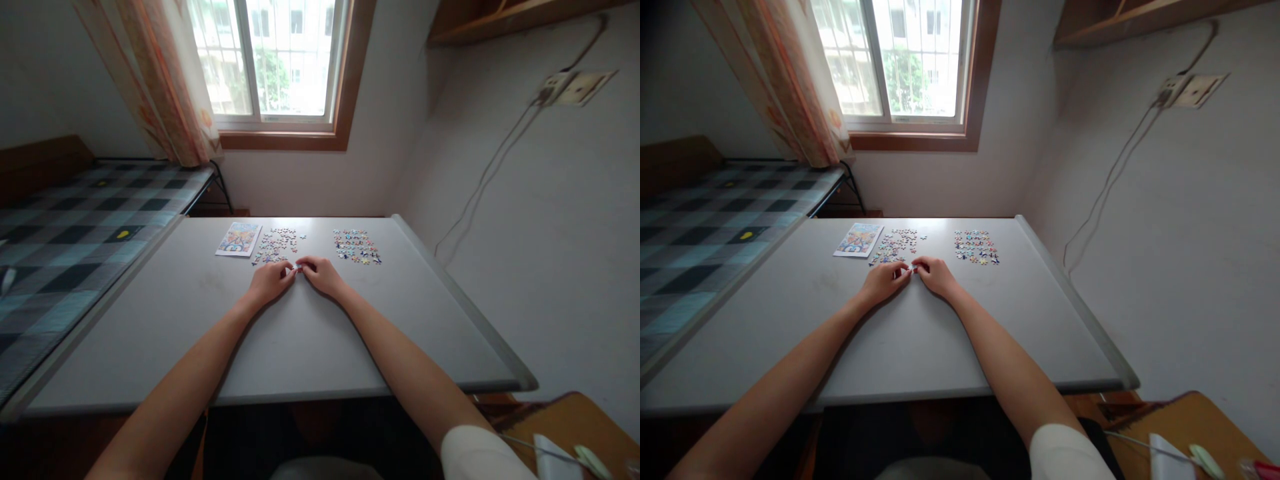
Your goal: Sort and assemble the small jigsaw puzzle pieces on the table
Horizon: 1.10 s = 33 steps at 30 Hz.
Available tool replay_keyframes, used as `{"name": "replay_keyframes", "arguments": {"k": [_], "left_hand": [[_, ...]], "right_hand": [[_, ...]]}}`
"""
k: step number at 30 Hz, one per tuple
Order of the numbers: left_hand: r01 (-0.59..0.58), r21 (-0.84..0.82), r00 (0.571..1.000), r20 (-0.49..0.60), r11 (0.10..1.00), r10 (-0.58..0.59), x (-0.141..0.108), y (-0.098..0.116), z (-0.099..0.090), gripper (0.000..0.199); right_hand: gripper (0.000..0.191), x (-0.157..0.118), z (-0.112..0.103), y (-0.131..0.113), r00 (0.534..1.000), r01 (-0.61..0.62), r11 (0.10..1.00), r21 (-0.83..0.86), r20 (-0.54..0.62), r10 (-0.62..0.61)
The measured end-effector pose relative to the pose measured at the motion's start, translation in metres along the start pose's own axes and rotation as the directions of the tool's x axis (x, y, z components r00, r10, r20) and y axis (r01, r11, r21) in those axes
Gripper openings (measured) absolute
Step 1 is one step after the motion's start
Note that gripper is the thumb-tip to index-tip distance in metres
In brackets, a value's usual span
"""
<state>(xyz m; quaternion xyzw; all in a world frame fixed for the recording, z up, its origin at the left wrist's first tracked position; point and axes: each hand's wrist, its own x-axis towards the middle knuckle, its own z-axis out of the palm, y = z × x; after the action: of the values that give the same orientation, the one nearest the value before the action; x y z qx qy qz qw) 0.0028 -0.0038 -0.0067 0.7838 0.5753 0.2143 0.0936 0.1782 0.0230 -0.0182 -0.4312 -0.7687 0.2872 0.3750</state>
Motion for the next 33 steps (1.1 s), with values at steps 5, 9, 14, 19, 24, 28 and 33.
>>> {"name": "replay_keyframes", "arguments": {"k": [5, 9, 14, 19, 24, 28, 33], "left_hand": [[0.001, 0.0, 1.0, -0.007, 1.0, -0.001, -0.0001, -0.001, 0.0007, 0.032], [0.0, 0.003, 1.0, -0.007, 1.0, 0.0, -0.0001, -0.0005, 0.0004, 0.031], [0.001, 0.005, 1.0, -0.002, 1.0, -0.001, -0.0001, 0.0002, 0.0004, 0.031], [-0.003, 0.001, 1.0, 0.0, 1.0, 0.003, 0.0, -0.0004, 0.0006, 0.032], [-0.006, -0.003, 1.0, 0.0, 1.0, 0.006, 0.0003, -0.0008, 0.0007, 0.031], [-0.004, 0.004, 1.0, 0.004, 1.0, 0.004, -0.0001, 0.0, 0.0, 0.031], [-0.004, 0.003, 1.0, 0.004, 1.0, 0.004, -0.0005, -0.0001, -0.0002, 0.032]], "right_hand": [[0.024, 0.0001, 0.0002, -0.001, 1.0, -0.003, 1.0, 0.0, 0.001, 0.003], [0.024, 0.0, 0.0, -0.0023, 1.0, -0.007, 1.0, -0.002, 0.001, 0.007], [0.024, -0.0001, 0.0001, -0.0011, 1.0, -0.003, 1.0, 0.001, 0.001, 0.003], [0.025, 0.0003, 0.0009, 0.0005, 1.0, -0.001, 1.0, 0.001, 0.002, 0.001], [0.024, 0.0002, 0.0007, -0.0006, 1.0, -0.006, 1.0, 0.018, 0.005, 0.006], [0.024, 0.0001, 0.0005, -0.0015, 1.0, -0.01, 1.0, 0.018, 0.004, 0.01], [0.024, 0.0001, 0.0006, -0.0009, 1.0, -0.005, 1.0, 0.018, 0.001, 0.005]]}}
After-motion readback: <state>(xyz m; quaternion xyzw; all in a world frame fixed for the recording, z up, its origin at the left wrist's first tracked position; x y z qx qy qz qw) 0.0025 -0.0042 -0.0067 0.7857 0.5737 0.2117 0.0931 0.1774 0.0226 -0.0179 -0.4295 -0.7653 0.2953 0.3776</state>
